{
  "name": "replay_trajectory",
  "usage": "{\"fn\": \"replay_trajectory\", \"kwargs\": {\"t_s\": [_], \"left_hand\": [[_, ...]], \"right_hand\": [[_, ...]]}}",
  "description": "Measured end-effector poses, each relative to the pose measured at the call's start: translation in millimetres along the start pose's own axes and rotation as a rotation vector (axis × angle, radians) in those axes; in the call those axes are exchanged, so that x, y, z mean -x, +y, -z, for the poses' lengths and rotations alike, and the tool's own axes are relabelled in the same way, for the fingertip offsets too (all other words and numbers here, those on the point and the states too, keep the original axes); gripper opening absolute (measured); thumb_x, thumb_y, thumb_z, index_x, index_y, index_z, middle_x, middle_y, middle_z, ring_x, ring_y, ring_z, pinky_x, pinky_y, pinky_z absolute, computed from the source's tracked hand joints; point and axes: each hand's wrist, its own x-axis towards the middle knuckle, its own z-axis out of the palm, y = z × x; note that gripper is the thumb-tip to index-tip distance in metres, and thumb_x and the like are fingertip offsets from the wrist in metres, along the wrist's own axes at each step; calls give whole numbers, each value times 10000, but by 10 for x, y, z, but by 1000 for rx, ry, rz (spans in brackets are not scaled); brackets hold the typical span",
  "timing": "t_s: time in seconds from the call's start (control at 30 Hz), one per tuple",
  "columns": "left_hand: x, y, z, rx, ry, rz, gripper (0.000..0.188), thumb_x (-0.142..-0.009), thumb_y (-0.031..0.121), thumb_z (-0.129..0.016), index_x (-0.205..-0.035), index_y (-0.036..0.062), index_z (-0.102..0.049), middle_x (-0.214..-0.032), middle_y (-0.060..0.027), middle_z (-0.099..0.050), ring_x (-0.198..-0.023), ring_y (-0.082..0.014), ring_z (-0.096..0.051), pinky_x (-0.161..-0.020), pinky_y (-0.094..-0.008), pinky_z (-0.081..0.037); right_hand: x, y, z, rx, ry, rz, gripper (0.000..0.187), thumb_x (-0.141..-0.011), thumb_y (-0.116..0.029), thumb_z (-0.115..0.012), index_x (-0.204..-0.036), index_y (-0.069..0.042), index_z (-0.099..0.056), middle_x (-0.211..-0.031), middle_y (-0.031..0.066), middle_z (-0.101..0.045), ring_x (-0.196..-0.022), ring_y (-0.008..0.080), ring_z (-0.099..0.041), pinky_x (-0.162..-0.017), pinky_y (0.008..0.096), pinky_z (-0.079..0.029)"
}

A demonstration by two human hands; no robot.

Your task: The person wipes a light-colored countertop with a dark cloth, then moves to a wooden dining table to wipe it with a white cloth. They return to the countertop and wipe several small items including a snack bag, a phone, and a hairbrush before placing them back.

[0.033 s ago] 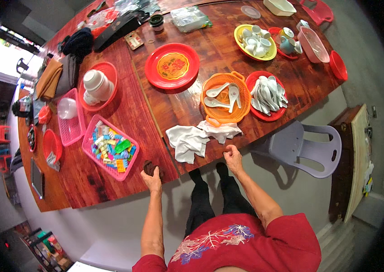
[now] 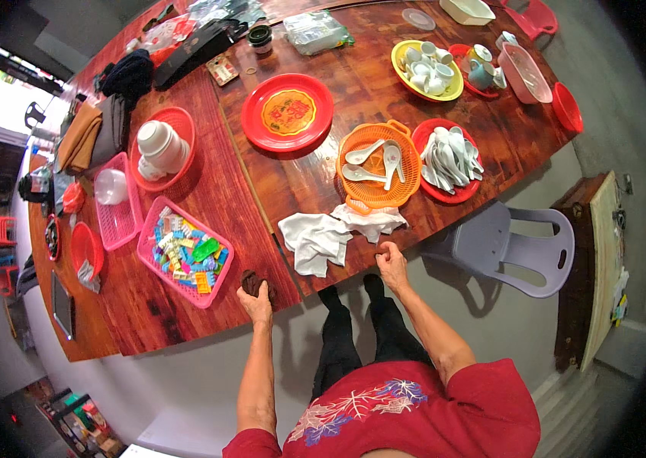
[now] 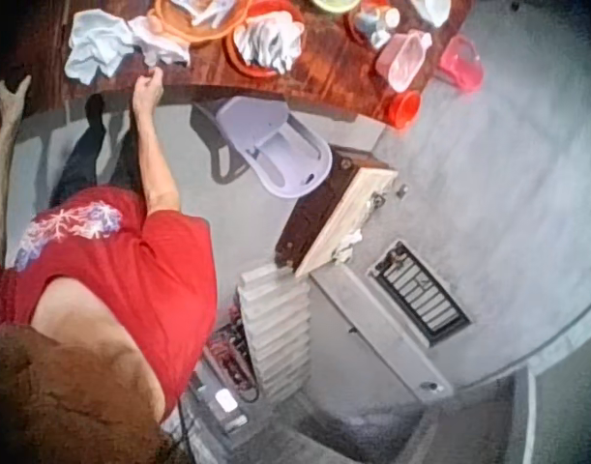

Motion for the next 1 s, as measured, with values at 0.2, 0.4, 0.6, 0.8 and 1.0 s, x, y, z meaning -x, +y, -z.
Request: {"fn": "replay_trajectory", "kwargs": {"t_s": [0.2,0.4,0.6,0.8,1.0], "left_hand": [[-249,-254,-126,-276,-145,-19,481,-730,105,-671,-1146,35,-439,-1086,-165,-401,-1011,-298,-456,-909,-388,-385],[-171,-215,-78,-243,-98,-41,479,-730,101,-660,-1145,17,-437,-1114,-192,-391,-1026,-322,-437,-914,-397,-373],[50,-8,-39,-226,17,-345,429,-736,71,-638,-1121,10,-458,-1100,-170,-382,-1005,-289,-418,-889,-373,-389],[271,153,-66,-60,-182,-231,435,-762,42,-643,-1153,23,-452,-1118,-122,-380,-890,-179,-498,-750,-301,-483],[644,667,-191,-98,-385,-406,779,-677,127,-740,-1337,61,-331,-1220,-150,-320,-1054,-244,-452,-822,-312,-464]], "right_hand": [[19,-463,-378,157,-96,130,317,-770,-104,-619,-1070,-45,-535,-847,146,-589,-726,274,-586,-679,362,-474],[-30,-599,-618,368,-7,386,344,-784,-149,-596,-1115,-103,-513,-848,124,-587,-762,312,-607,-628,441,-480],[-195,-536,-1170,660,-157,417,276,-736,-135,-617,-1008,-149,-574,-786,95,-560,-713,284,-611,-545,406,-472],[39,-869,-936,323,-66,557,182,-701,-105,-598,-882,-97,-593,-1018,140,-536,-955,305,-520,-747,442,-427],[549,-955,-296,-380,-376,188,198,-831,-83,-517,-1021,-26,-519,-902,36,-540,-837,132,-526,-730,271,-426]]}}
